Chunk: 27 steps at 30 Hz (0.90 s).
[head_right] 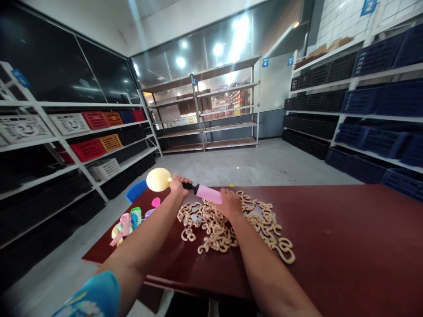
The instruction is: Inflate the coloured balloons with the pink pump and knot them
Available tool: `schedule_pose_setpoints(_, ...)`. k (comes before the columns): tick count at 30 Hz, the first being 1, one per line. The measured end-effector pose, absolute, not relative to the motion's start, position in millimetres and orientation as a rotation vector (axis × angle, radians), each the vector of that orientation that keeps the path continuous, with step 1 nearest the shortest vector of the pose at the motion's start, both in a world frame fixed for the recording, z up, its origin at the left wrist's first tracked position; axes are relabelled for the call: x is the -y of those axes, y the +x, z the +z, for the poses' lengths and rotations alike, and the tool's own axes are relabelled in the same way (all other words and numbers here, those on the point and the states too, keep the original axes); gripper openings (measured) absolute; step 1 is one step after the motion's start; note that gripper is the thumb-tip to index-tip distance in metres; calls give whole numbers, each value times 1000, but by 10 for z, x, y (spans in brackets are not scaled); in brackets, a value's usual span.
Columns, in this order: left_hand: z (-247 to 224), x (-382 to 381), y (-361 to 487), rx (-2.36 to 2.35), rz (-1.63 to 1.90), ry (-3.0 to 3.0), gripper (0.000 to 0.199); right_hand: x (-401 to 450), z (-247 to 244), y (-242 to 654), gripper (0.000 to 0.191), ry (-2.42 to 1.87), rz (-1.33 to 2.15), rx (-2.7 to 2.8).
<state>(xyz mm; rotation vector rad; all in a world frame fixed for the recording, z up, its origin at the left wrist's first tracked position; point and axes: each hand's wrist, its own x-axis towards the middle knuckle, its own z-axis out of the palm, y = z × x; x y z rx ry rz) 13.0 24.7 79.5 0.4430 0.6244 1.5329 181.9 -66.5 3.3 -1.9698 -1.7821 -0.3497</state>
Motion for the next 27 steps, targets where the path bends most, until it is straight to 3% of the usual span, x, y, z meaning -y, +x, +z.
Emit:
schedule_pose_setpoints(13,1393,-648,-523,-728,1669,528,26,673,28,1948,25,-2117,-314,1600)
schedule_pose_setpoints(27,775,-284,157,-655,1543,466,31,653,7,1809,26,-1975,-340,1799)
